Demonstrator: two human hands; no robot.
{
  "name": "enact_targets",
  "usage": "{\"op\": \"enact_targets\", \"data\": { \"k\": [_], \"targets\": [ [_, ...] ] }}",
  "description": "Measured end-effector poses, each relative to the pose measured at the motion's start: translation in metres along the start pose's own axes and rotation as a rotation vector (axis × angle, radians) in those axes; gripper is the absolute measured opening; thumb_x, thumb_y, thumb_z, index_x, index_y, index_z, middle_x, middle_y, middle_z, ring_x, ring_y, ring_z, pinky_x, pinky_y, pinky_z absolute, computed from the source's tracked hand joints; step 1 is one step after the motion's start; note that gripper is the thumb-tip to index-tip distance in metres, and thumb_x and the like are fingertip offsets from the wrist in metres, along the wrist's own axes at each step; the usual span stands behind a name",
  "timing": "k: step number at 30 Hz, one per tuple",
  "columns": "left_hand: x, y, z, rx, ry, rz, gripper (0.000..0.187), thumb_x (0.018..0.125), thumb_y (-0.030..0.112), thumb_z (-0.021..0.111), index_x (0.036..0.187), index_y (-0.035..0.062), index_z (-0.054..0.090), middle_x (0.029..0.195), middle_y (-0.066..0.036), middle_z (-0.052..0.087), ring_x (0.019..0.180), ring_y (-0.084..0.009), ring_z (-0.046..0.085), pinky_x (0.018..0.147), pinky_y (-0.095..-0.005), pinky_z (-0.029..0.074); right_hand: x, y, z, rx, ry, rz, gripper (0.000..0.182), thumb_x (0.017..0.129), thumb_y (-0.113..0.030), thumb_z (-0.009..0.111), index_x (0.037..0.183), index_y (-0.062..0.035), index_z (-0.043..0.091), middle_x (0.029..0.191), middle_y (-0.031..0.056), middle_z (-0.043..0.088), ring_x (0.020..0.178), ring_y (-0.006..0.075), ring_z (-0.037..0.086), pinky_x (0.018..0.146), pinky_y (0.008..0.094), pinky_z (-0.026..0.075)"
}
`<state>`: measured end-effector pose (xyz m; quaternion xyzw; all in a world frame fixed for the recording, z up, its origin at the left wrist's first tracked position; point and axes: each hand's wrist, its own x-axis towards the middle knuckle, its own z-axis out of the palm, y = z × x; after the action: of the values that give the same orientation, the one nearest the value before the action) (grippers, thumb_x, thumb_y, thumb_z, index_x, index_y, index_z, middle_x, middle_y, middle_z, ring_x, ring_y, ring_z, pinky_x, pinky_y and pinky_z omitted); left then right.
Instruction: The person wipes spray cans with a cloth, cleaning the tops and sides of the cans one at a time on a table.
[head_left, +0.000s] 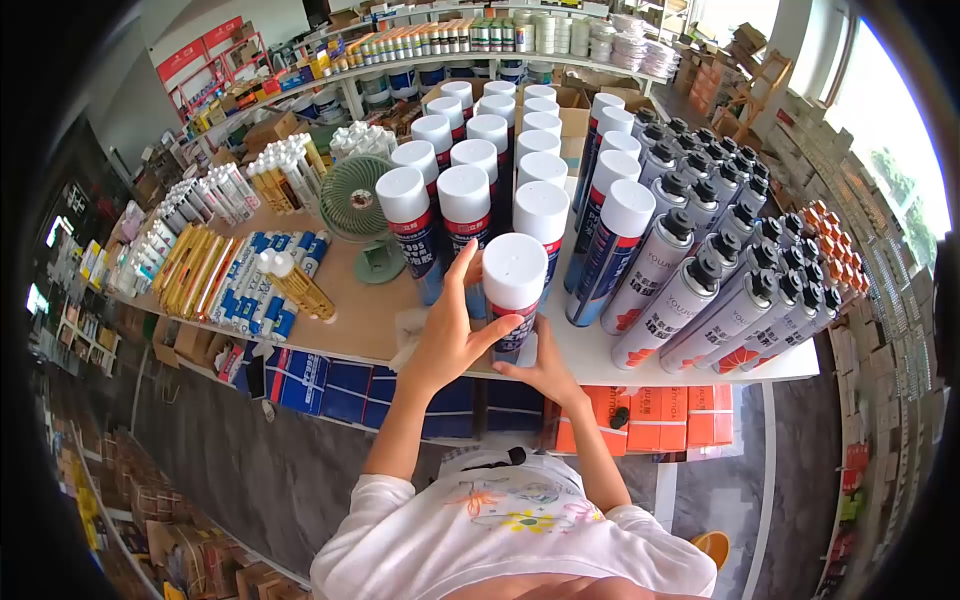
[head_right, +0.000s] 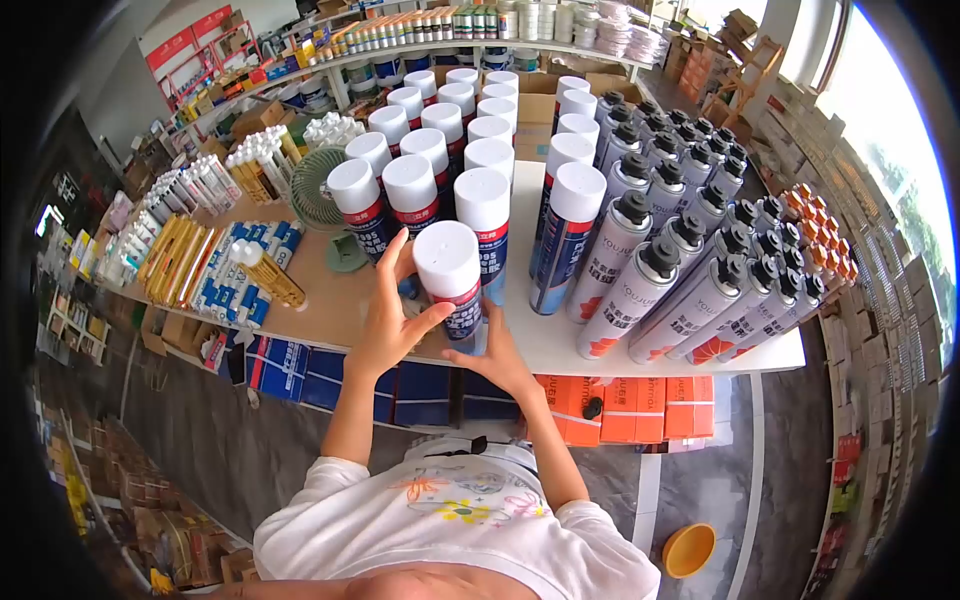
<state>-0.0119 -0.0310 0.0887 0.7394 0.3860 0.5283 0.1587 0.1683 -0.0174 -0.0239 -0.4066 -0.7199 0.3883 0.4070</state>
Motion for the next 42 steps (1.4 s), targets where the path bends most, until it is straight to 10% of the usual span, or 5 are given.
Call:
{"op": "enact_targets", "data": {
  "k": [16, 28, 31, 35, 42],
  "targets": [
    [-0.093, -0.132, -0.047, 0.602, -0.502, -0.211, 0.091, 0.061, 0.030, 0.089, 0.135, 0.0028, 0.043, 0.140, -0.020, 0.045, 0.120, -0.0387, 0.051, 0.102, -0.0495, 0.042, 0.031, -0.057, -0.026, -0.019, 0.100, -0.084, 0.074, 0.080, -0.036, 0.078, 0.133, 0.0034, 0.043, 0.124, 0.0192, 0.056, 0.121, 0.0303, 0.052, 0.104, 0.0390, 0.038],
    [-0.083, -0.126, -0.035, 0.697, -0.337, -0.100, 0.052, 0.061, 0.015, 0.083, 0.107, 0.0043, 0.062, 0.102, -0.014, 0.068, 0.108, -0.0319, 0.059, 0.090, -0.0443, 0.048, 0.071, -0.099, -0.018, 0.233, 0.297, -0.275, 0.070, 0.073, -0.019, 0.083, 0.132, -0.0017, 0.049, 0.115, 0.0099, 0.063, 0.106, 0.0184, 0.061, 0.094, 0.0330, 0.047],
    [-0.052, -0.065, -0.054, 0.303, -0.154, -0.409, 0.054, 0.061, 0.009, 0.082, 0.111, 0.0045, 0.063, 0.103, -0.014, 0.067, 0.103, -0.0323, 0.061, 0.086, -0.0414, 0.050, 0.072, -0.098, -0.016, 0.174, 0.376, -0.347, 0.068, 0.071, -0.017, 0.083, 0.129, 0.0005, 0.051, 0.111, 0.0096, 0.064, 0.103, 0.0170, 0.061, 0.093, 0.0321, 0.047],
    [0.019, 0.015, -0.092, 0.360, 0.214, 0.333, 0.054, 0.058, 0.004, 0.081, 0.110, 0.0048, 0.069, 0.104, -0.010, 0.066, 0.098, -0.0286, 0.062, 0.082, -0.0389, 0.051, 0.071, -0.086, -0.006, 0.153, 0.463, -0.388, 0.074, 0.066, -0.019, 0.088, 0.128, 0.0027, 0.053, 0.112, 0.0140, 0.067, 0.103, 0.0198, 0.065, 0.091, 0.0339, 0.050],
    [0.096, 0.067, -0.080, 0.574, -0.296, 0.639, 0.043, 0.062, 0.009, 0.073, 0.105, 0.0119, 0.073, 0.101, -0.002, 0.066, 0.097, -0.0227, 0.061, 0.087, -0.0384, 0.047, 0.060, -0.098, 0.010, 0.291, 0.256, -0.457, 0.068, 0.064, -0.017, 0.091, 0.121, 0.0049, 0.058, 0.109, 0.0101, 0.067, 0.098, 0.0174, 0.065, 0.088, 0.0332, 0.052]
  ]
}}
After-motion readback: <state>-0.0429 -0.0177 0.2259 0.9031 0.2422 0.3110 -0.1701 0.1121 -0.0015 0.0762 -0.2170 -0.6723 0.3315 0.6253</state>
